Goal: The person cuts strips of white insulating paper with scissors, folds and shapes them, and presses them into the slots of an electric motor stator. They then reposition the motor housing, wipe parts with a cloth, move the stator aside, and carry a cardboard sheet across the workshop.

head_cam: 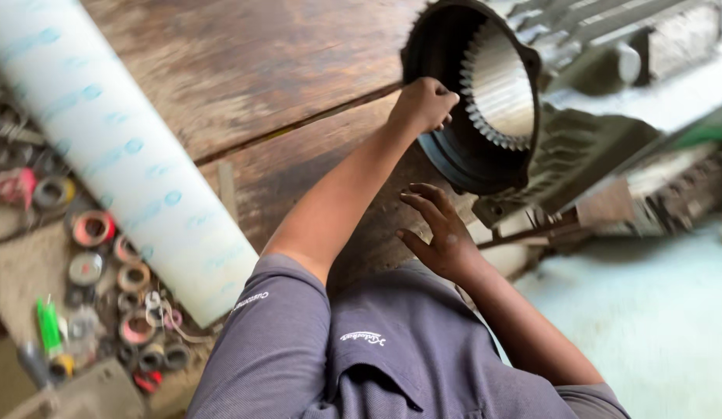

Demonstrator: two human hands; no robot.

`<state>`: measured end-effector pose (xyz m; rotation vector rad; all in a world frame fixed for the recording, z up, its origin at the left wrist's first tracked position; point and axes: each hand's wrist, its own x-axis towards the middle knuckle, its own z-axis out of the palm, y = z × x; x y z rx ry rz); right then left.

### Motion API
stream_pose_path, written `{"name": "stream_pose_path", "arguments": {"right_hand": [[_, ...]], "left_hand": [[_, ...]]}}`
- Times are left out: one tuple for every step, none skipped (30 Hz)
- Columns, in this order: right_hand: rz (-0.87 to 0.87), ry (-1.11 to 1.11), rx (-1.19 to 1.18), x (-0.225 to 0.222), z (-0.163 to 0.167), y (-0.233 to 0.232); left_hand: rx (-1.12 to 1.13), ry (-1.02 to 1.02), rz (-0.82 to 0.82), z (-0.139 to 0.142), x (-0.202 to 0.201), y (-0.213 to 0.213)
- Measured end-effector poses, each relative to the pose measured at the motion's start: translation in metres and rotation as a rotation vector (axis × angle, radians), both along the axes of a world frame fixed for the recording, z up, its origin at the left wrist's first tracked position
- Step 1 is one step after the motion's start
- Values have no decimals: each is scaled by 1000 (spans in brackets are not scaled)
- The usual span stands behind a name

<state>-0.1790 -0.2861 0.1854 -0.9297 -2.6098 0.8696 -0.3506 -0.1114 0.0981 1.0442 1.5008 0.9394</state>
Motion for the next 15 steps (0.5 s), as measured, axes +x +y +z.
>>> {"name": "stream_pose_path", "arguments": {"right_hand": [[-32,-18,-3,2,1,-2],[-65,-29,2,4,2,-4],[-92,-35,9,4,2,-5],[-115,-44,13,4,3,-7],[-128,-45,24,4,3,-8],[-140,-44,31,4,3,-9],[-150,-46,36,3,3,-9],[-162,-43,33,2,2,-9],[-172,-39,30,2,1,-9],[-177,-33,27,2,0,-9],[-177,-19,39,2,-1,-9],[-176,-5,48,2,-1,-8],[-174,9,57,3,-2,-8],[-178,13,60,4,-3,-7],[-181,19,62,4,-4,-6]], "left_hand": [[-27,2,-9,2,8,8],[-53,6,-15,4,12,13],[-78,15,-14,5,15,18],[-65,0,-17,7,19,23],[-56,-15,-20,7,22,27],[-52,-29,-22,6,25,31],[-44,-9,-22,4,28,34],[-36,10,-20,1,30,38],[-29,29,-16,-3,32,41],[8,33,-14,-9,34,43],[43,37,-9,-15,36,44],[76,40,-4,-22,38,43],[117,26,10,-28,40,43],[158,14,25,-33,41,43],[199,2,42,-38,43,43]]}}
